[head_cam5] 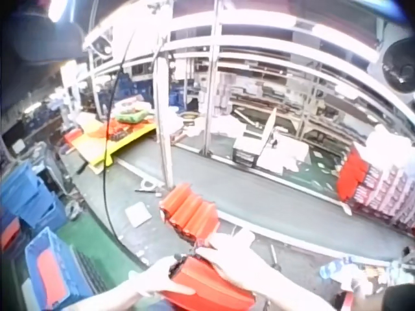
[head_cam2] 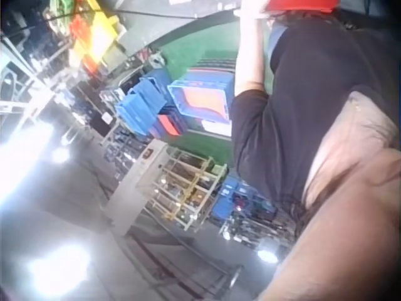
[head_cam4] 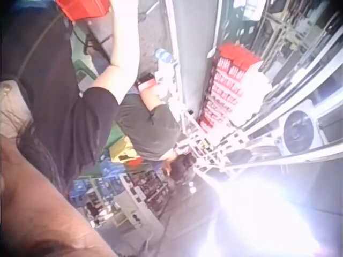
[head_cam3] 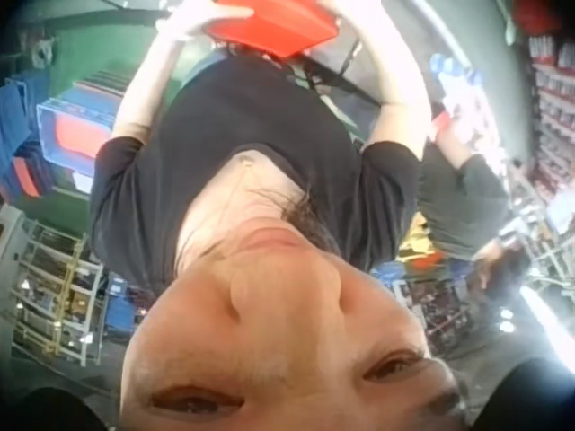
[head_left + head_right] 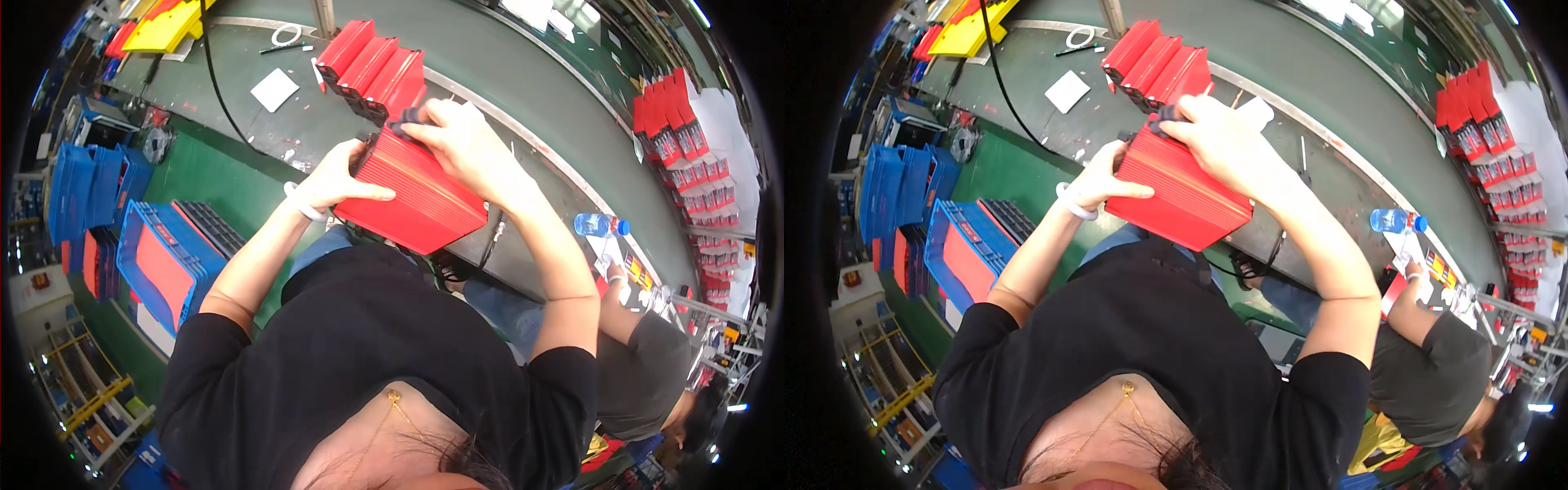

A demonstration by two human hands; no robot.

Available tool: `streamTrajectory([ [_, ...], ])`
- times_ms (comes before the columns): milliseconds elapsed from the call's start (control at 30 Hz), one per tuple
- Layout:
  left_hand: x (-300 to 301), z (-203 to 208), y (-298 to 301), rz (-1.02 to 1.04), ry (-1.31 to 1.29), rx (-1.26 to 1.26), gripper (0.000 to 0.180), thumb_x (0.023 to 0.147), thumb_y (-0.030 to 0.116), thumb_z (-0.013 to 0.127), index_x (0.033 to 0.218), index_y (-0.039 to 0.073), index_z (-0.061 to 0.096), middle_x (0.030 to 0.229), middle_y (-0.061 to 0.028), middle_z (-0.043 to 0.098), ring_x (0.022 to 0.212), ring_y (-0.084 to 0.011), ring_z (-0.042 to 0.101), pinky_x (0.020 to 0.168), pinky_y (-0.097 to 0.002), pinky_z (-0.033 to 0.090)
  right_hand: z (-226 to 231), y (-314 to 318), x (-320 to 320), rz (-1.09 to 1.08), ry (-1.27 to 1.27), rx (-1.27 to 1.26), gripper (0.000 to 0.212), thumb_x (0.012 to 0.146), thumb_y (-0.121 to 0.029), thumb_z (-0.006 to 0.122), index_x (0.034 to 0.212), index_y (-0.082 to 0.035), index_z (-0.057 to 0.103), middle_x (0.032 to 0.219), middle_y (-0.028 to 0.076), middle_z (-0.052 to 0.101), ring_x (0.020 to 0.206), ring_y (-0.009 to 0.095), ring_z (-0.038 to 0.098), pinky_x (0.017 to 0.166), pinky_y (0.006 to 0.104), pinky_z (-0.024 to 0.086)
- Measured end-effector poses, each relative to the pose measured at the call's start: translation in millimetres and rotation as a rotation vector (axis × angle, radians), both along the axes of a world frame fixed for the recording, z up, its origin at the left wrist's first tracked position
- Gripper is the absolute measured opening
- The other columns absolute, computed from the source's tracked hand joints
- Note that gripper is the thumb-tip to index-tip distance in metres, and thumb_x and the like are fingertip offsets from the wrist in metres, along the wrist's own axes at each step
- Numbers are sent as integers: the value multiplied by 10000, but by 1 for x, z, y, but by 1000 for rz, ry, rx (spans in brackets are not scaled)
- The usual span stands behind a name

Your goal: Clean and mark red electronic power inverter cases at an assembly line station.

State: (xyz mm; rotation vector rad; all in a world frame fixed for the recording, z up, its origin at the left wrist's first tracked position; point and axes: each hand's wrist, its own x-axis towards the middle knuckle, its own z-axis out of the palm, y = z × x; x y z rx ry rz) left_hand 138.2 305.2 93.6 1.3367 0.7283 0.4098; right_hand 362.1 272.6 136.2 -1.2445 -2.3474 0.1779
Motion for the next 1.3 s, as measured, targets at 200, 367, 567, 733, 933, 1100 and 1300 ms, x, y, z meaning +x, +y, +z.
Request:
streamTrajectory([
  [200, -4, -7, -6, -24, -123, 79, 662, 629, 69, 831, 1191, -33, 496, 1128, -89, 593, 1045, -155, 549, 952, -313, 431, 0, -18, 9, 45, 15, -139, 276, 771, -18, 559, 1035, -27, 640, 894, 120, 543, 864, 288, 561, 759, 373, 462],
  [367, -12, -10, 6, 82, -53, -11, 672, 622, 91, 840, 1187, -30, 497, 1139, -89, 582, 1053, -159, 539, 967, -307, 415, -14, -34, 45, -6, -17, -151, 325, 670, 36, 590, 982, -32, 650, 831, 106, 515, 799, 284, 551, 689, 366, 458],
  [567, -14, -14, 16, 361, -218, -274, 541, 770, 175, 727, 1230, 13, 494, 1163, -78, 595, 1076, -190, 568, 926, -351, 460, -65, -74, 125, -457, -181, -445, 215, 705, 59, 543, 810, -43, 701, 779, 119, 553, 812, 291, 601, 734, 346, 484],
  [733, 9, -25, 25, 544, -644, -882, 564, 863, 484, 562, 1285, 118, 483, 1281, -100, 532, 1166, -279, 514, 1006, -463, 389, -66, -70, 68, -547, 1022, -418, 128, 800, 26, 662, 926, 25, 639, 905, 7, 597, 839, 76, 554, 745, 202, 440],
  [933, 19, -13, 25, 538, -622, -967, 568, 860, 487, 558, 1297, 133, 477, 1291, -67, 528, 1163, -265, 518, 994, -469, 398, -53, -28, 18, -703, 918, 168, 120, 760, -17, 683, 862, -4, 622, 778, 16, 592, 688, 77, 534, 640, 225, 441],
  [1100, 26, -19, 17, 519, -628, -993, 552, 855, 488, 567, 1275, 138, 494, 1271, -59, 546, 1153, -259, 526, 994, -470, 396, -47, 1, 17, -774, 653, 310, 97, 762, -68, 666, 834, -25, 618, 757, 99, 593, 686, 229, 607, 647, 301, 474],
  [1300, 34, -25, 20, 657, -618, -890, 495, 838, 380, 647, 1218, 88, 523, 1176, -84, 593, 1091, -250, 564, 916, -475, 465, -61, 6, 16, -781, 290, 255, 105, 782, -124, 660, 859, -54, 678, 758, 97, 600, 686, 252, 613, 633, 335, 479],
])
